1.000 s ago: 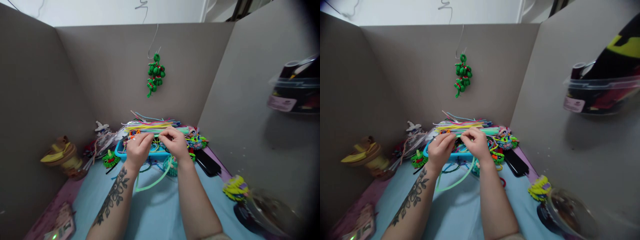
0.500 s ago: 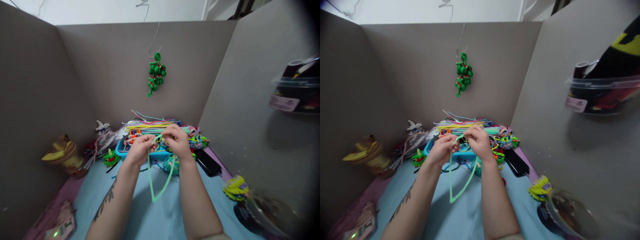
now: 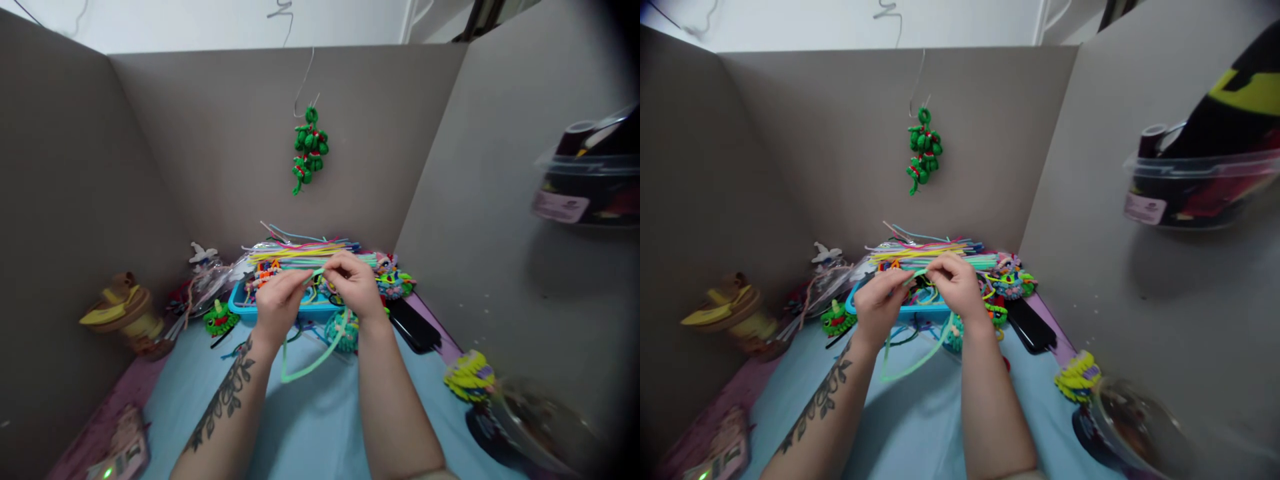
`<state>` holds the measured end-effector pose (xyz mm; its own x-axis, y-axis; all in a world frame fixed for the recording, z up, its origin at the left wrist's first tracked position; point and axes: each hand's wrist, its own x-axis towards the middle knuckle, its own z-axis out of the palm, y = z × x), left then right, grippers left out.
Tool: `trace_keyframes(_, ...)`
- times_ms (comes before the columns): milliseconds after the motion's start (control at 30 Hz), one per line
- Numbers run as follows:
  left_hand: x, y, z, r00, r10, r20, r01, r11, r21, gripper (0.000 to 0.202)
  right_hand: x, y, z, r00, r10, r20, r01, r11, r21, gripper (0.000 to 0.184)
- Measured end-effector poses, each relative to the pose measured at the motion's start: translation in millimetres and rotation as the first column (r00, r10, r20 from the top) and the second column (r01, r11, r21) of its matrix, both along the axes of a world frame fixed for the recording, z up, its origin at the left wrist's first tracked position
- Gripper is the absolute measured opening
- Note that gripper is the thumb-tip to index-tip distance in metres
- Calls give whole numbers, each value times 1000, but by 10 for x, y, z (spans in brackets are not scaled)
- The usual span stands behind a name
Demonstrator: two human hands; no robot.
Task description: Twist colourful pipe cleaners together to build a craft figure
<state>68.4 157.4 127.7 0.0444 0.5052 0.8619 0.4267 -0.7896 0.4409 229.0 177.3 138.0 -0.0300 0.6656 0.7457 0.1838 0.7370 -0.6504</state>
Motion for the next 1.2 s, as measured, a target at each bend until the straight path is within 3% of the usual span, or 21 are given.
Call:
trace_keyframes(67,-35,-2,-6,998,32,-49,-28,996,87,20,-2,-1,0,1000,13,16,-13,1000,7,11)
trace_keyframes(133,-52,-7,11,997,22,-68,-16,997,78,17,3,-1,2,999,10,34,-12,999,35,11)
trace_keyframes(200,-50,-15,44,1000,-19,-15,19,999,-43,11,8,-5,6,998,0,56,-4,998,69,13)
trace_keyframes(267,-38,-16,84,980,-114,163,157,946,-283,6,7,-15,8,998,-10,70,2,994,108,15)
trace_keyframes(300,-32,-13,103,940,-163,301,283,865,-415,8,2,-24,9,997,-16,72,6,991,132,16)
trace_keyframes(333,-27,-6,121,871,-193,452,434,736,-520,10,-4,-34,9,997,-26,72,14,987,161,17)
trace_keyframes(400,-20,14,149,690,-188,698,706,384,-595,14,-16,-56,8,995,-67,69,50,973,227,19)
trace_keyframes(433,-15,26,157,615,-162,771,784,220,-580,17,-19,-65,8,993,-96,68,75,964,255,20)
trace_keyframes(467,-7,36,162,567,-139,812,824,101,-558,19,-17,-72,8,990,-123,66,101,957,274,20)
trace_keyframes(500,4,45,162,544,-133,828,838,48,-543,21,-12,-75,8,987,-145,63,122,952,282,20)
trace_keyframes(533,18,50,157,545,-141,827,838,69,-541,22,-1,-75,8,985,-159,64,136,951,277,19)
trace_keyframes(567,33,52,147,572,-156,806,820,152,-552,22,12,-71,8,984,-167,69,143,954,263,18)
trace_keyframes(633,60,50,116,689,-173,704,697,426,-577,21,43,-56,6,982,-168,87,146,965,217,16)
trace_keyframes(700,68,46,71,840,-134,526,448,719,-532,24,67,-41,5,983,-158,98,140,976,165,15)
trace_keyframes(733,63,46,45,906,-90,413,292,838,-460,26,74,-36,6,984,-148,98,134,981,143,15)
trace_keyframes(767,54,48,17,956,-32,291,138,927,-349,27,76,-33,8,986,-137,97,125,984,124,15)
trace_keyframes(800,42,52,-11,985,33,171,4,977,-213,25,74,-33,12,987,-127,96,117,987,107,15)
trace_keyframes(867,19,65,-62,986,166,-25,-165,985,45,19,61,-42,25,989,-110,99,102,991,85,15)
trace_keyframes(933,3,77,-97,956,258,-137,-227,952,206,17,42,-57,43,989,-99,107,92,993,69,15)
trace_keyframes(1033,-10,84,-112,918,341,-202,-263,906,332,19,16,-85,70,989,-84,122,79,996,46,16)
trace_keyframes(1200,-21,86,-102,879,437,-193,-335,852,401,18,-13,-108,87,989,-56,139,54,998,13,16)
